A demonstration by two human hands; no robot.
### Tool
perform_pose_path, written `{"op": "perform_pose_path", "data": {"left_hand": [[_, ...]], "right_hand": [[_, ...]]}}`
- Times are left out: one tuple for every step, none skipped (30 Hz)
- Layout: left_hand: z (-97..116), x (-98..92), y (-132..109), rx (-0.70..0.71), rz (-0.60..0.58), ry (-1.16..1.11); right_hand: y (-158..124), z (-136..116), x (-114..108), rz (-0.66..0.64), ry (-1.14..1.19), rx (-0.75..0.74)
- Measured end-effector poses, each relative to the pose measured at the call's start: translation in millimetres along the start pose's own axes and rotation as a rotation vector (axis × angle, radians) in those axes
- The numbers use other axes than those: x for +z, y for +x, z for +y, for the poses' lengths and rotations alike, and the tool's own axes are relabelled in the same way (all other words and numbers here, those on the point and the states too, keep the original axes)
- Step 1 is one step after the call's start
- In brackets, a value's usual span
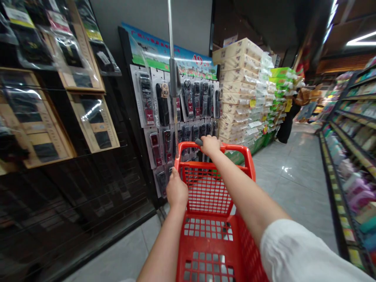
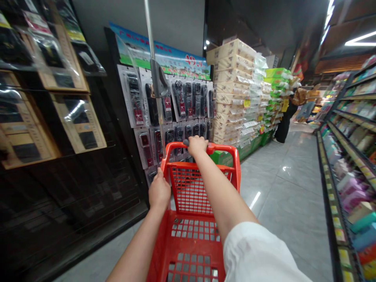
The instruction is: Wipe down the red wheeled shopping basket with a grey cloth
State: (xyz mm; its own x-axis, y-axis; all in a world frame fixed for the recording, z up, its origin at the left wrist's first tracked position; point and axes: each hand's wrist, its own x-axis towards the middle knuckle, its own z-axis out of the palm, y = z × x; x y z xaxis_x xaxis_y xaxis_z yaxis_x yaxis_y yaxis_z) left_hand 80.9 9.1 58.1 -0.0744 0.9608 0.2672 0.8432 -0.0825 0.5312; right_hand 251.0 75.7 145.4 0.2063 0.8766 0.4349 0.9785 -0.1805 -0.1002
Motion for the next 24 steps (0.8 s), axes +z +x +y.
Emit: {"op": "perform_pose_path", "data": {"left_hand": [[0,-0.3,0,0.002,-0.002,-0.002],[0,-0.7,0,0.006,-0.007,-0.004],[0,-1.3,0,0.010,-0.014,-0.005],[0,-2.0,0,0.011,-0.023,-0.005],[-1,-2.7,0,0.009,-0.031,-0.004],[-1,-3.5,0,0.009,-0.038,0.000],[-2,-4.2,1,0.012,-0.042,0.006],[-3,-4.9,1,0.017,-0.044,0.011],[-3,-5.3,2,0.022,-0.042,0.013],[-4,-5.7,2,0.026,-0.038,0.015],[-4,-5.8,2,0.029,-0.032,0.015],[-4,-5.8,2,0.030,-0.025,0.013],[-4,-5.7,2,0.030,-0.019,0.012],[-3,-5.6,2,0.030,-0.016,0.013],[-3,-5.5,1,0.031,-0.016,0.015],[-2,-5.5,1,0.032,-0.017,0.018],[-2,-5.6,1,0.031,-0.018,0.022],[-2,-5.7,1,0.028,-0.020,0.026],[-2,-5.8,1,0.027,-0.023,0.030],[-2,-6.0,1,0.028,-0.024,0.034],[-2,-6.0,1,0.030,-0.025,0.037],[-2,-6.0,2,0.033,-0.025,0.040],[-2,-5.9,2,0.036,-0.025,0.040],[-1,-5.7,2,0.039,-0.025,0.039]], "right_hand": [[3,-11,0,-0.033,-0.021,-0.078],[5,-18,0,-0.066,-0.046,-0.156],[8,-22,-1,-0.089,-0.066,-0.217],[10,-22,-2,-0.106,-0.076,-0.252],[11,-17,-4,-0.122,-0.075,-0.257],[13,-8,-7,-0.137,-0.063,-0.238],[14,6,-10,-0.154,-0.046,-0.207],[14,23,-14,-0.169,-0.031,-0.174],[14,43,-19,-0.185,-0.021,-0.142],[13,63,-24,-0.200,-0.026,-0.111],[12,84,-30,-0.215,-0.042,-0.088],[11,103,-36,-0.241,-0.075,-0.063],[9,120,-41,-0.269,-0.124,-0.029],[6,133,-45,-0.280,-0.166,0.004],[4,142,-48,-0.274,-0.205,0.039],[0,148,-49,-0.229,-0.231,0.065],[-3,150,-48,-0.158,-0.238,0.064],[-8,151,-44,-0.088,-0.226,0.024],[-12,151,-38,-0.035,-0.202,-0.046],[-17,150,-32,-0.007,-0.171,-0.132],[-21,151,-25,-0.008,-0.136,-0.216],[-24,153,-18,-0.031,-0.105,-0.277],[-27,156,-14,-0.064,-0.084,-0.301],[-28,160,-11,-0.085,-0.074,-0.292]]}}
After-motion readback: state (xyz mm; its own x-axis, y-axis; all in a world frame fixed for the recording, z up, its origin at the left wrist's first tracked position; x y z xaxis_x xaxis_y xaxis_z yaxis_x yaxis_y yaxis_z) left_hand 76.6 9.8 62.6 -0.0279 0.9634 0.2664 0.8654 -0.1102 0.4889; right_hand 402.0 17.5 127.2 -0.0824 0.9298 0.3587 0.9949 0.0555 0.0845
